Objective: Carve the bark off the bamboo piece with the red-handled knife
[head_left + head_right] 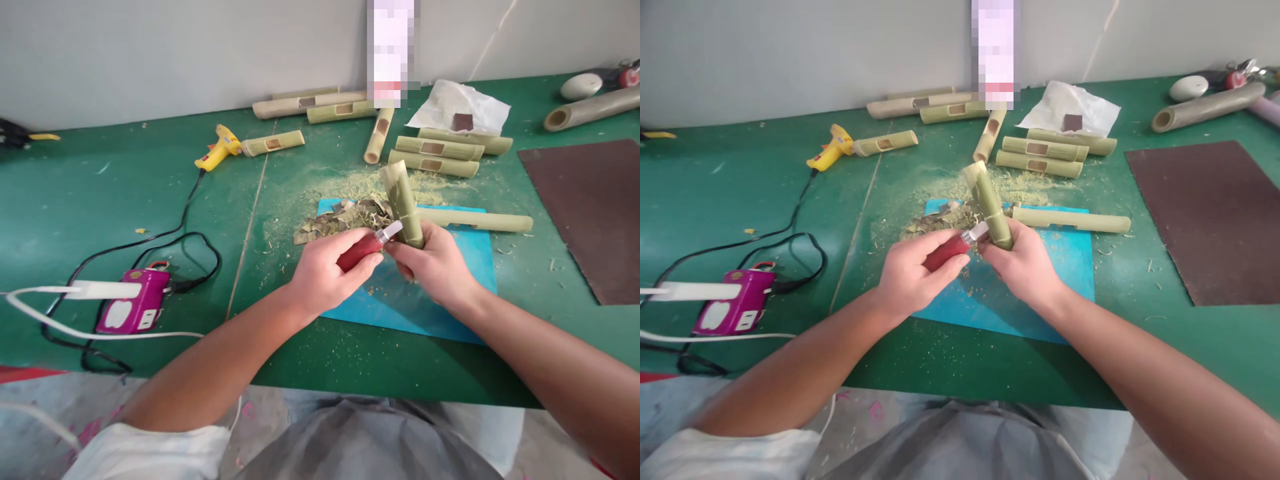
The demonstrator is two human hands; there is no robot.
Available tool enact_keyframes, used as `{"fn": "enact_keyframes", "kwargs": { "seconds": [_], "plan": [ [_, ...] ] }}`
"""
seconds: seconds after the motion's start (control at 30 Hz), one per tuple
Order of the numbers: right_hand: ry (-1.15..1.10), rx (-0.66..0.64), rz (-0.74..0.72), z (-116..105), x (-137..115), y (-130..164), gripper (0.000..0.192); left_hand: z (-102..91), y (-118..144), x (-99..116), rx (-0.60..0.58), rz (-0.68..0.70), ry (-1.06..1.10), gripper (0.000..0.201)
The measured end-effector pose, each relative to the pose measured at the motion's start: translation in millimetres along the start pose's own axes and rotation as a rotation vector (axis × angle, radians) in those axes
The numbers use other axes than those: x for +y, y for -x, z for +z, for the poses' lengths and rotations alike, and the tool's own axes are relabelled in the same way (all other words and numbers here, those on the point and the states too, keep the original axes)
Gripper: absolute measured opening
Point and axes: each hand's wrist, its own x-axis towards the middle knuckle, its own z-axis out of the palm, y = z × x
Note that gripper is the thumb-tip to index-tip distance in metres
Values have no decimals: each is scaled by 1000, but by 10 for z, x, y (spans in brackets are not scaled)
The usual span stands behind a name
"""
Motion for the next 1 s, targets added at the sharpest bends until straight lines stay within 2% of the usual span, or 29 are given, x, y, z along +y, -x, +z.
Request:
{"fn": "enact_keyframes", "kwargs": {
  "seconds": [0.1, 0.17, 0.27, 0.37, 0.53, 0.73, 0.8, 0.87, 0.93, 1.0],
  "plan": [
    [370, 259, -156, -21, 10, -2, 18, 3, 11, -13, 5, 45, -120, 26],
    [502, 318, -215, -35, 19, -7, 23, -3, 24, -23, 11, 82, -217, 29],
    [560, 312, -225, -39, 30, -12, 32, -17, 38, -38, 4, 114, -343, 30],
    [538, 310, -211, -28, 28, -13, 30, -29, 31, -54, 10, 163, -427, 30],
    [369, 232, -131, -18, -14, -23, 14, -22, 5, -79, 25, 232, -454, 30],
    [139, 98, -16, -25, -58, -20, 13, 14, 3, -84, 13, 205, -428, 30],
    [164, 112, -30, -28, -62, -14, 12, 4, -23, -67, -8, 128, -303, 27],
    [255, 154, -69, -32, -58, -10, 10, -25, -65, -39, -83, -72, -77, 21],
    [365, 197, -114, -35, -45, -10, 9, -64, -111, -8, -246, -376, 231, 23],
    [457, 227, -156, -37, -28, -9, 11, -98, -146, 15, -468, -635, 592, 27]
  ]
}}
